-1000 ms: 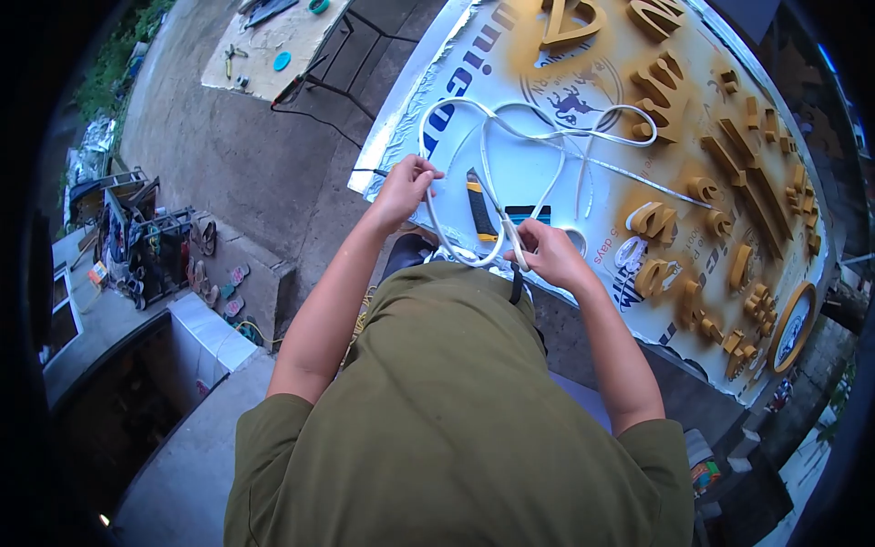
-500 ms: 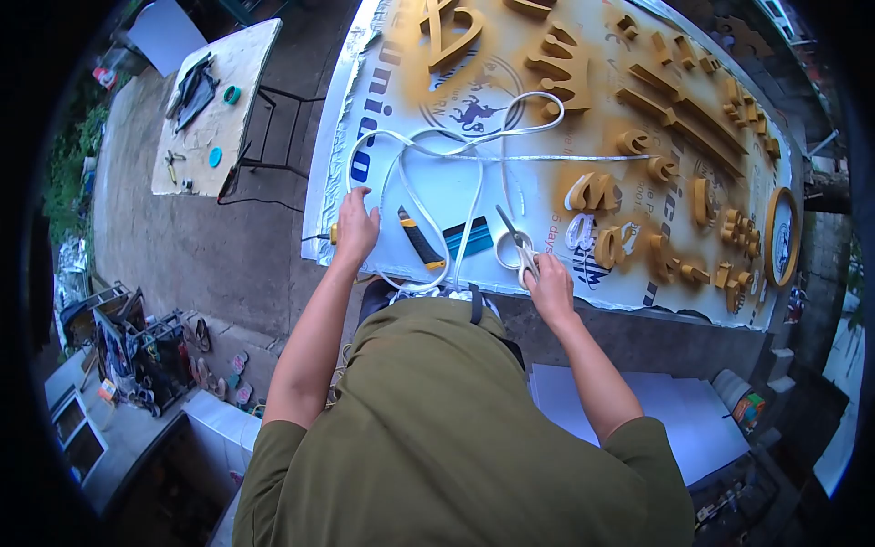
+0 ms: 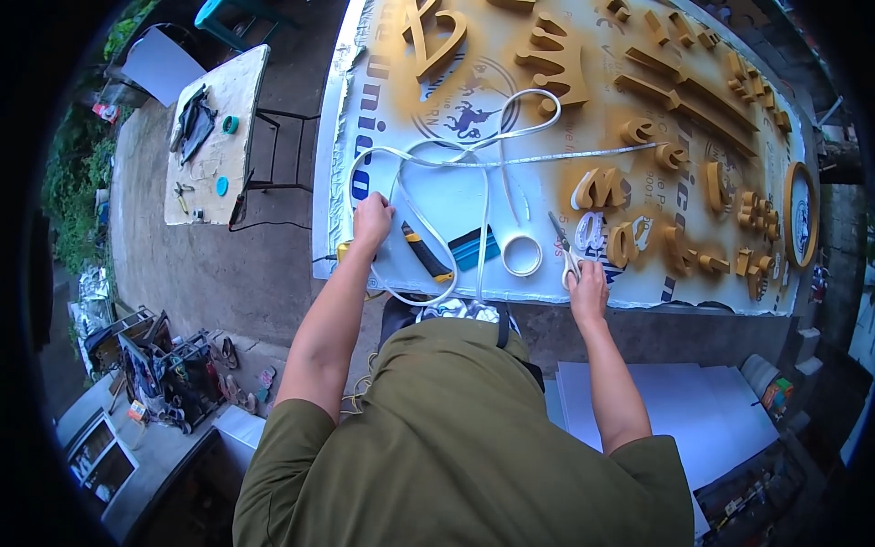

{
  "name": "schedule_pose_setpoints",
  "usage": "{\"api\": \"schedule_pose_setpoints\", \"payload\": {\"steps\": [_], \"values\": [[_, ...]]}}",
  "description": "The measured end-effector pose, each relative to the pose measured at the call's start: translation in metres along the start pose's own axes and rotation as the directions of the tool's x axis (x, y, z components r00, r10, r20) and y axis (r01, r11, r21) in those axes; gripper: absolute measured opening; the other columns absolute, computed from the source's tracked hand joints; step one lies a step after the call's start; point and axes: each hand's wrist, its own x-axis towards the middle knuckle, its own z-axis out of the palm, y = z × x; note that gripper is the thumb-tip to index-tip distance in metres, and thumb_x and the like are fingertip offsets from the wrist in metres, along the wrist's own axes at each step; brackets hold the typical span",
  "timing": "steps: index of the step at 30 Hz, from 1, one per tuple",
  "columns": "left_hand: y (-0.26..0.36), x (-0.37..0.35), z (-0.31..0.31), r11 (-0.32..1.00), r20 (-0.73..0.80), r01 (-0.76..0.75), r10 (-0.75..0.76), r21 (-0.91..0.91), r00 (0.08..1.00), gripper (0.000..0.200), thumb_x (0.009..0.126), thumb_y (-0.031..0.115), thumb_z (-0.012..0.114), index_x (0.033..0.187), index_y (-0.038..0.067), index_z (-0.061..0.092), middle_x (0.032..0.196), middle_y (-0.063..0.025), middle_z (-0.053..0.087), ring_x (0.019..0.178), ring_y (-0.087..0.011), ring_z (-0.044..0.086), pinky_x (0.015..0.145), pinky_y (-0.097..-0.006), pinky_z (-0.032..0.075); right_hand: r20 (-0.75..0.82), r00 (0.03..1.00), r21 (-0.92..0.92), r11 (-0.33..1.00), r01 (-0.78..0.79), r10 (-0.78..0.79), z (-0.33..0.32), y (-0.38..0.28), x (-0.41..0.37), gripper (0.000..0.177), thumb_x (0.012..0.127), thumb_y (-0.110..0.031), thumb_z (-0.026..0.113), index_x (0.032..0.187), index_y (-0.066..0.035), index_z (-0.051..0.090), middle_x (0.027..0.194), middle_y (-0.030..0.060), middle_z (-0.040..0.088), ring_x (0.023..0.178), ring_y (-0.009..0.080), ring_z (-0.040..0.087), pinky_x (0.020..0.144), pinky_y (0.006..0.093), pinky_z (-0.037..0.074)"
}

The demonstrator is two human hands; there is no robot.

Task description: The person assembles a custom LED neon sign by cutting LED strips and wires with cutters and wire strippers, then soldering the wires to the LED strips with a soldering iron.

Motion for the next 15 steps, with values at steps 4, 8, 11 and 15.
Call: {"api": "schedule_pose_setpoints", "payload": {"steps": [4, 8, 11, 15], "values": [[-0.001, 0.003, -0.021, 0.857, 0.278, 0.179, -0.043, -0.484, 0.96, 0.023, 0.093, 0.018, 0.078, 0.1, -0.004, 0.072, 0.084, -0.0063, 0.072, 0.071, -0.0115, 0.065, 0.069, -0.0268, 0.053, 0.012, 0.999, -0.035, 0.999, 0.03, -0.029, 0.003, 0.0, 0.005, 0.032, 0.089, -0.018, 0.078, 0.112, -0.004, 0.062, 0.112, 0.0156, 0.062, 0.107, 0.0378, 0.064, 0.091, 0.048, 0.052], [0.024, -0.034, -0.088, 0.601, 0.42, 0.325, 0.019, -0.73, 0.907, 0.024, 0.094, 0.022, 0.079, 0.103, 0.001, 0.071, 0.087, -0.0011, 0.069, 0.075, -0.0096, 0.063, 0.07, -0.0254, 0.053, 0.053, 0.998, -0.037, 0.999, 0.033, -0.031, 0.0, -0.007, 0.007, 0.033, 0.088, -0.017, 0.078, 0.112, -0.004, 0.059, 0.112, 0.0163, 0.063, 0.107, 0.0389, 0.064, 0.09, 0.0487, 0.051], [0.031, -0.059, -0.12, 0.527, 0.419, 0.335, 0.045, -0.781, 0.907, 0.023, 0.094, 0.023, 0.08, 0.101, 0.004, 0.071, 0.085, 0.0001, 0.068, 0.074, -0.0079, 0.061, 0.07, -0.0244, 0.051, 0.079, 0.996, -0.061, 0.997, 0.037, -0.032, -0.008, -0.017, 0.008, 0.035, 0.087, -0.015, 0.079, 0.112, -0.002, 0.058, 0.113, 0.0188, 0.063, 0.106, 0.0412, 0.064, 0.09, 0.0501, 0.051], [0.032, -0.09, -0.146, 0.422, 0.378, 0.323, 0.049, -0.847, 0.925, 0.02, 0.094, 0.022, 0.08, 0.1, 0.005, 0.071, 0.085, 0.0013, 0.068, 0.073, -0.0059, 0.06, 0.069, -0.0217, 0.05, 0.054, 0.996, -0.114, 0.99, 0.08, -0.074, -0.03, -0.036, 0.009, 0.034, 0.087, -0.016, 0.078, 0.112, -0.002, 0.058, 0.117, 0.0196, 0.06, 0.114, 0.0408, 0.06, 0.093, 0.0494, 0.05]]}}
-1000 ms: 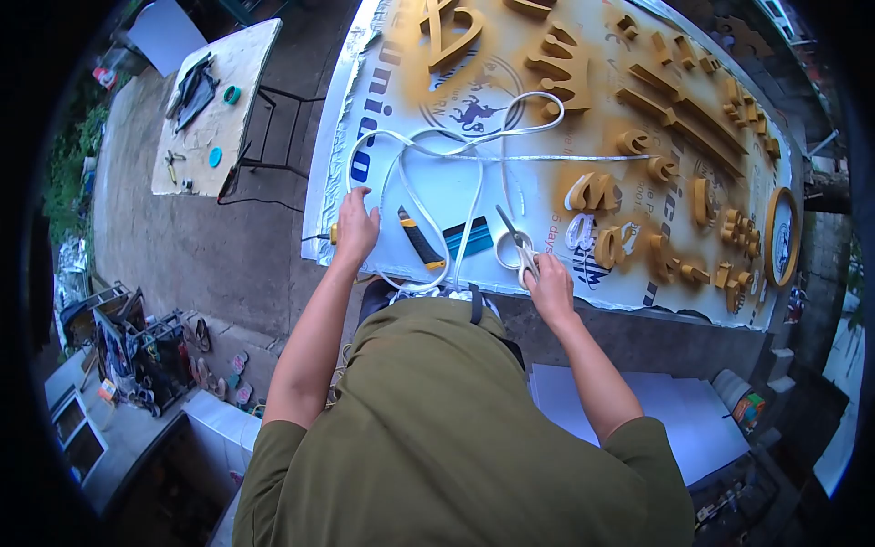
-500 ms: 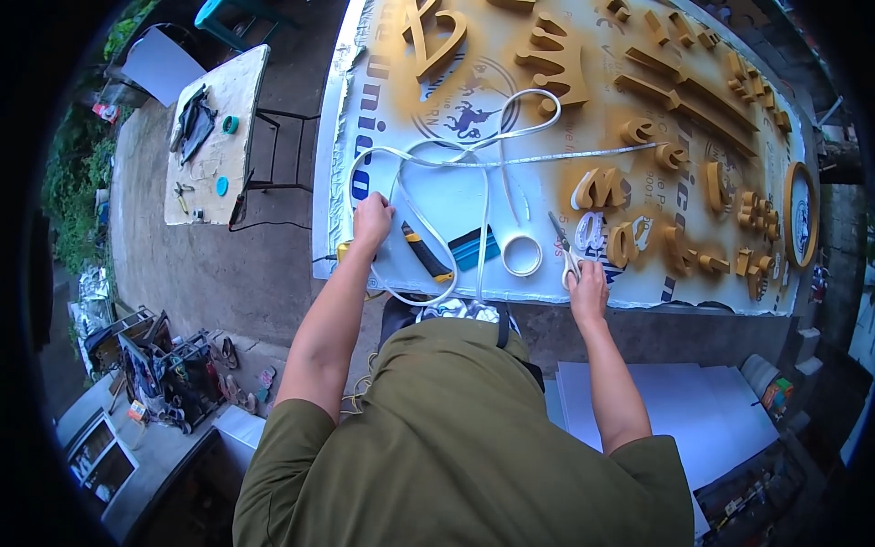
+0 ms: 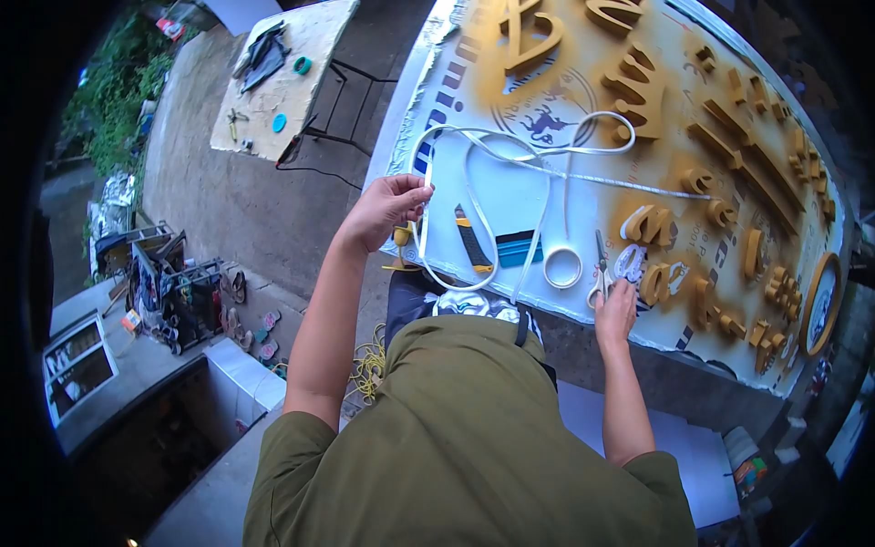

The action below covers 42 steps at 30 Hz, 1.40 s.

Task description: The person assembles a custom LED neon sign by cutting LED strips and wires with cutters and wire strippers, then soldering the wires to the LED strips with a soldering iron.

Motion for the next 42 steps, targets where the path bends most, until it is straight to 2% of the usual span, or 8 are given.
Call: {"api": "schedule_pose_setpoints", "payload": {"steps": [3, 11, 15, 20, 26, 32, 36, 42], "values": [[0.008, -0.028, -0.003, 0.994, 0.007, -0.072, 0.073, -0.076, 0.997, 0.017, 0.094, 0.018, 0.079, 0.101, 0.005, 0.07, 0.085, 0.0018, 0.068, 0.072, -0.0051, 0.06, 0.067, -0.0198, 0.05, -0.139, 0.976, -0.014, 0.986, 0.168, -0.168, -0.012, -0.012, 0.01, 0.036, 0.088, -0.015, 0.077, 0.116, -0.002, 0.058, 0.117, 0.0193, 0.059, 0.113, 0.0399, 0.059, 0.096, 0.0485, 0.049], [0.04, -0.129, -0.006, 0.935, 0.026, -0.298, 0.309, -0.194, 0.951, 0.018, 0.094, 0.01, 0.078, 0.105, 0.001, 0.068, 0.087, -0.0008, 0.068, 0.076, -0.007, 0.063, 0.069, -0.0231, 0.051, -0.165, 0.872, 0.384, 0.784, 0.488, -0.462, -0.046, -0.138, 0.036, 0.028, 0.09, -0.006, 0.07, 0.115, 0.001, 0.062, 0.105, 0.0184, 0.061, 0.097, 0.0346, 0.063, 0.086, 0.0437, 0.051], [0.045, -0.175, -0.028, 0.896, -0.081, -0.412, 0.404, -0.166, 0.911, 0.02, 0.093, 0.008, 0.078, 0.108, 0.0, 0.066, 0.092, -0.0029, 0.068, 0.077, -0.0082, 0.064, 0.068, -0.0236, 0.052, -0.112, 0.8, 0.509, 0.657, 0.555, -0.589, -0.049, -0.207, 0.025, 0.026, 0.086, -0.003, 0.075, 0.109, 0.001, 0.064, 0.098, 0.0168, 0.062, 0.088, 0.0321, 0.064, 0.08, 0.0432, 0.052], [0.035, -0.223, -0.072, 0.802, -0.259, -0.561, 0.509, -0.205, 0.821, 0.018, 0.094, 0.008, 0.077, 0.106, 0.002, 0.066, 0.088, -0.0018, 0.068, 0.075, -0.0075, 0.064, 0.068, -0.023, 0.051, -0.111, 0.673, 0.534, 0.527, 0.661, -0.731, -0.041, -0.27, 0.002, 0.023, 0.086, -0.005, 0.074, 0.108, -0.001, 0.065, 0.098, 0.0162, 0.063, 0.09, 0.034, 0.064, 0.08, 0.0438, 0.052], [0.001, -0.279, -0.15, 0.667, -0.427, -0.699, 0.571, -0.257, 0.701, 0.019, 0.092, 0.01, 0.079, 0.104, 0.003, 0.065, 0.09, -0.004, 0.068, 0.078, -0.0088, 0.064, 0.07, -0.0225, 0.05, -0.025, 0.577, 0.516, 0.484, 0.707, -0.816, -0.031, -0.348, -0.054, 0.02, 0.089, -0.009, 0.074, 0.105, -0.002, 0.065, 0.097, 0.0159, 0.063, 0.095, 0.0353, 0.064, 0.083, 0.0447, 0.052], [-0.06, -0.331, -0.283, 0.593, -0.518, -0.775, 0.602, -0.219, 0.608, 0.019, 0.093, 0.012, 0.078, 0.103, 0.003, 0.065, 0.088, -0.0039, 0.067, 0.078, -0.0106, 0.063, 0.071, -0.0246, 0.05, 0.082, 0.548, 0.425, 0.526, 0.736, -0.833, 0.003, -0.443, -0.142, 0.02, 0.089, -0.011, 0.074, 0.106, -0.004, 0.065, 0.098, 0.0146, 0.063, 0.098, 0.0349, 0.064, 0.087, 0.0441, 0.053], [-0.095, -0.361, -0.375, 0.692, -0.566, -0.705, 0.522, -0.157, 0.638, 0.02, 0.096, 0.016, 0.077, 0.106, 0.006, 0.063, 0.089, -0.0028, 0.066, 0.078, -0.01, 0.061, 0.069, -0.024, 0.047, 0.186, 0.493, 0.393, 0.524, 0.755, -0.85, 0.044, -0.51, -0.21, 0.022, 0.09, -0.015, 0.073, 0.108, -0.005, 0.065, 0.105, 0.0153, 0.064, 0.103, 0.0358, 0.064, 0.091, 0.0449, 0.054], [-0.13, -0.418, -0.46, 0.74, -0.67, -0.667, 0.453, -0.086, 0.588, 0.013, 0.098, 0.012, 0.073, 0.106, 0.006, 0.065, 0.09, -0.0008, 0.067, 0.079, -0.0086, 0.062, 0.07, -0.0234, 0.047, 0.328, 0.251, 0.358, 0.365, 0.859, -0.911, 0.082, -0.585, -0.28, 0.026, 0.091, -0.02, 0.073, 0.111, -0.006, 0.065, 0.107, 0.0158, 0.064, 0.108, 0.0371, 0.063, 0.092, 0.0472, 0.053]]}}
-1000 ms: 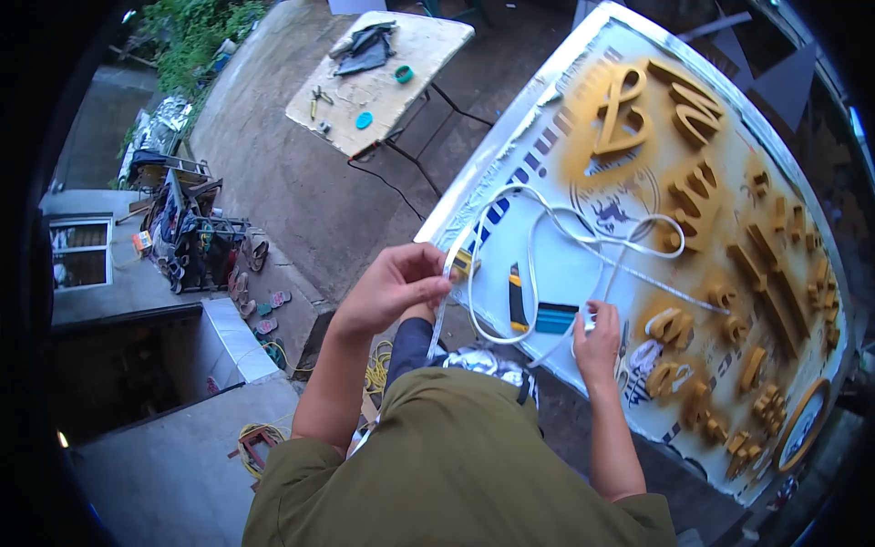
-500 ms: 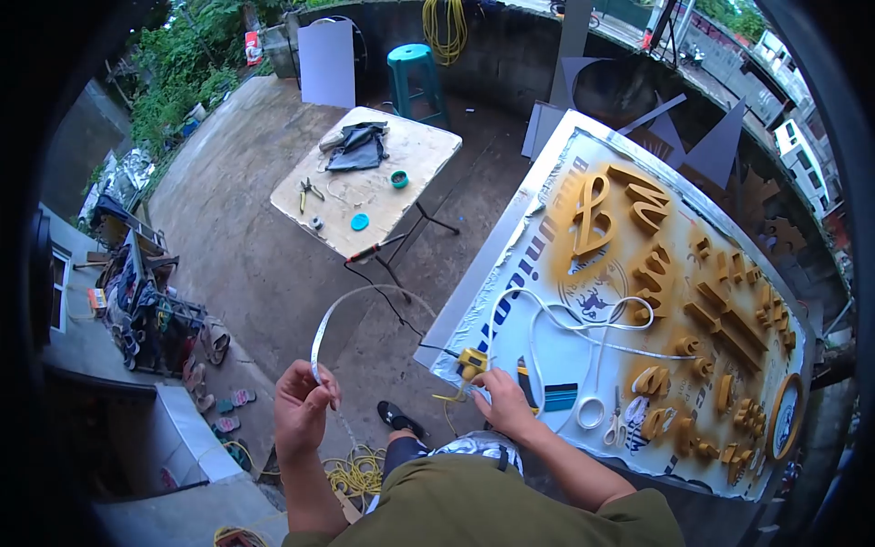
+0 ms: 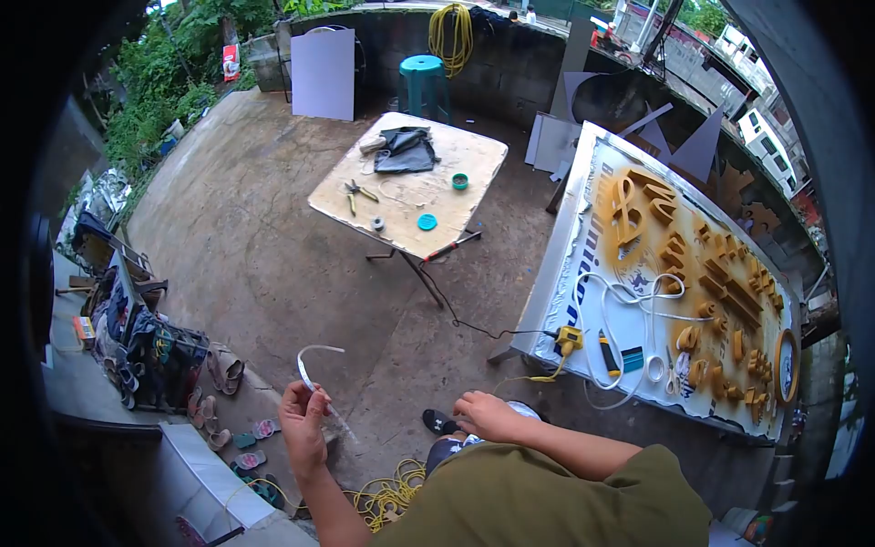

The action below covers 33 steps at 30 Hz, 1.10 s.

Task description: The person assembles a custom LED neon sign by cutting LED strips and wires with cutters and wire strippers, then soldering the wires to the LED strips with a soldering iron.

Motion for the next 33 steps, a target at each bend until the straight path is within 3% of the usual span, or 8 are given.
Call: {"api": "schedule_pose_setpoints", "payload": {"steps": [4, 8, 15, 17, 23, 28, 33], "values": [[0.004, -0.018, -0.051, 1.0, -0.101, -0.016, 0.016, -0.005, 0.995, 0.011, 0.098, 0.008, 0.071, 0.106, 0.004, 0.065, 0.09, -0.0009, 0.067, 0.079, -0.0082, 0.062, 0.071, -0.0235, 0.049, 0.058, 0.995, -0.08, 0.994, 0.08, -0.076, 0.008, -0.018, 0.04, 0.026, 0.09, -0.019, 0.072, 0.112, -0.006, 0.066, 0.107, 0.0153, 0.065, 0.107, 0.0367, 0.063, 0.091, 0.0474, 0.053], [0.007, -0.025, -0.084, 0.999, -0.158, -0.032, 0.033, 0.007, 0.987, 0.014, 0.097, 0.008, 0.072, 0.108, 0.004, 0.064, 0.09, -0.0015, 0.067, 0.078, -0.0084, 0.062, 0.07, -0.0233, 0.049, 0.014, 0.992, -0.128, 0.984, 0.124, -0.123, 0.005, -0.027, 0.08, 0.024, 0.09, -0.018, 0.071, 0.111, -0.006, 0.066, 0.104, 0.015, 0.065, 0.104, 0.0364, 0.064, 0.091, 0.047, 0.053], [0.018, -0.006, -0.113, 0.997, -0.199, -0.076, 0.079, 0.019, 0.977, 0.016, 0.098, 0.013, 0.073, 0.109, 0.004, 0.064, 0.088, -0.0023, 0.068, 0.076, -0.0084, 0.059, 0.069, -0.023, 0.046, -0.012, 0.978, -0.06, 0.976, 0.207, -0.208, 0.012, -0.04, 0.115, 0.025, 0.089, -0.018, 0.072, 0.109, -0.006, 0.066, 0.11, 0.016, 0.066, 0.11, 0.0367, 0.064, 0.094, 0.0468, 0.053], [0.021, 0.005, -0.115, 0.997, -0.215, -0.08, 0.081, 0.012, 0.973, 0.015, 0.097, 0.01, 0.072, 0.108, 0.004, 0.064, 0.088, -0.0023, 0.068, 0.077, -0.0089, 0.061, 0.07, -0.0234, 0.048, 0.091, 0.984, -0.031, 0.987, 0.157, -0.154, 0.02, -0.038, 0.125, 0.026, 0.088, -0.018, 0.074, 0.109, -0.005, 0.067, 0.11, 0.0165, 0.067, 0.111, 0.0374, 0.065, 0.096, 0.0471, 0.053], [0.028, 0.076, -0.108, 0.997, -0.183, -0.076, 0.081, 0.033, 0.98, 0.014, 0.098, 0.009, 0.072, 0.108, 0.004, 0.064, 0.089, -0.0026, 0.068, 0.077, -0.0093, 0.062, 0.07, -0.0239, 0.048, 0.158, 0.971, -0.025, 0.983, 0.184, -0.178, 0.014, -0.024, 0.184, 0.027, 0.089, -0.018, 0.072, 0.112, -0.006, 0.067, 0.111, 0.017, 0.067, 0.109, 0.0384, 0.065, 0.094, 0.0486, 0.053], [0.05, 0.158, -0.082, 0.997, -0.104, -0.048, 0.054, 0.062, 0.993, 0.014, 0.098, 0.009, 0.071, 0.108, 0.003, 0.064, 0.089, -0.003, 0.068, 0.079, -0.0095, 0.062, 0.071, -0.0236, 0.049, 0.041, 0.992, 0.012, 0.993, 0.119, -0.119, -0.04, -0.014, 0.246, 0.026, 0.091, -0.019, 0.07, 0.114, -0.006, 0.067, 0.109, 0.0169, 0.066, 0.108, 0.0373, 0.065, 0.093, 0.0478, 0.053], [0.065, 0.232, -0.06, 0.996, -0.081, -0.051, 0.057, 0.073, 0.995, 0.014, 0.099, 0.009, 0.071, 0.109, 0.003, 0.064, 0.089, -0.0031, 0.068, 0.08, -0.0099, 0.063, 0.072, -0.0242, 0.049, 0.03, 0.993, -0.014, 0.994, 0.111, -0.11, -0.078, 0.016, 0.304, 0.023, 0.091, -0.019, 0.071, 0.11, -0.006, 0.067, 0.106, 0.0157, 0.066, 0.105, 0.0373, 0.064, 0.091, 0.0476, 0.053]]}}
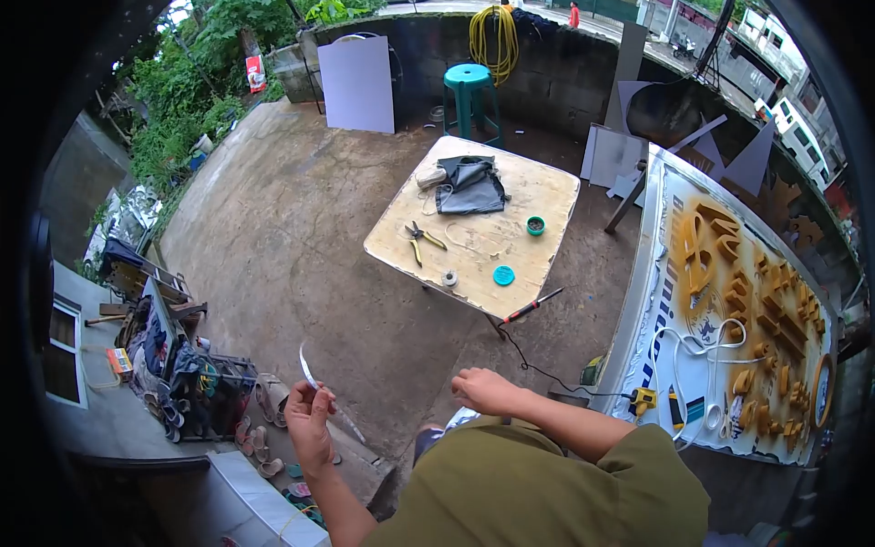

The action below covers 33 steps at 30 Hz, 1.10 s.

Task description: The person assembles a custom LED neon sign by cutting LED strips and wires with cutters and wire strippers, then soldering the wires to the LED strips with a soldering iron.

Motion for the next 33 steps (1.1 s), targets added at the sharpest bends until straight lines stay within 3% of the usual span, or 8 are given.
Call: {"api": "schedule_pose_setpoints", "payload": {"steps": [7, 9, 16, 24, 33], "values": [[-0.002, 0.087, 0.017, 0.993, 0.048, 0.065, -0.07, 0.097, 0.996, 0.015, 0.1, 0.008, 0.069, 0.112, 0.001, 0.064, 0.093, -0.0037, 0.068, 0.085, -0.0109, 0.064, 0.075, -0.0256, 0.051, -0.132, 0.988, 0.066, 0.995, -0.073, 0.081, -0.019, 0.032, 0.04, 0.025, 0.09, -0.023, 0.075, 0.106, -0.005, 0.067, 0.102, 0.0156, 0.067, 0.101, 0.0372, 0.065, 0.087, 0.0475, 0.054], [-0.008, 0.128, 0.012, 0.995, 0.15, 0.081, -0.089, 0.058, 0.985, 0.016, 0.1, 0.009, 0.07, 0.113, 0.001, 0.065, 0.092, -0.0037, 0.068, 0.084, -0.0107, 0.064, 0.075, -0.0256, 0.051, -0.102, 0.979, 0.158, 0.975, -0.157, 0.175, -0.012, 0.023, 0.054, 0.024, 0.091, -0.022, 0.073, 0.107, -0.005, 0.067, 0.102, 0.0152, 0.067, 0.101, 0.037, 0.065, 0.088, 0.0472, 0.054], [-0.015, 0.232, -0.017, 0.996, 0.312, 0.08, -0.09, 0.043, 0.946, 0.019, 0.099, 0.014, 0.073, 0.112, 0.002, 0.066, 0.091, -0.0027, 0.069, 0.082, -0.0086, 0.062, 0.074, -0.0243, 0.049, -0.103, 0.951, 0.175, 0.946, -0.271, 0.291, -0.012, -0.011, 0.133, 0.023, 0.095, -0.02, 0.07, 0.11, -0.004, 0.068, 0.106, 0.0157, 0.068, 0.105, 0.0362, 0.065, 0.092, 0.0466, 0.053], [-0.003, 0.364, -0.058, 0.988, 0.534, 0.075, -0.138, 0.138, 0.834, 0.018, 0.1, 0.014, 0.072, 0.112, 0.002, 0.065, 0.091, -0.0022, 0.069, 0.082, -0.0081, 0.061, 0.074, -0.0244, 0.05, -0.237, 0.851, 0.31, 0.866, -0.392, 0.469, 0.005, -0.059, 0.232, 0.023, 0.095, -0.02, 0.07, 0.112, -0.004, 0.068, 0.108, 0.0167, 0.068, 0.105, 0.0359, 0.066, 0.092, 0.0465, 0.053], [-0.002, 0.464, 0.038, 0.998, 0.745, 0.01, -0.056, 0.066, 0.665, 0.019, 0.099, 0.012, 0.073, 0.113, 0.001, 0.066, 0.091, -0.0004, 0.068, 0.079, -0.0056, 0.058, 0.072, -0.0222, 0.048, -0.315, 0.677, 0.431, 0.736, -0.523, 0.666, 0.0, -0.066, 0.239, 0.024, 0.094, -0.02, 0.071, 0.112, -0.004, 0.067, 0.106, 0.0169, 0.068, 0.103, 0.0364, 0.066, 0.091, 0.0462, 0.053]]}}
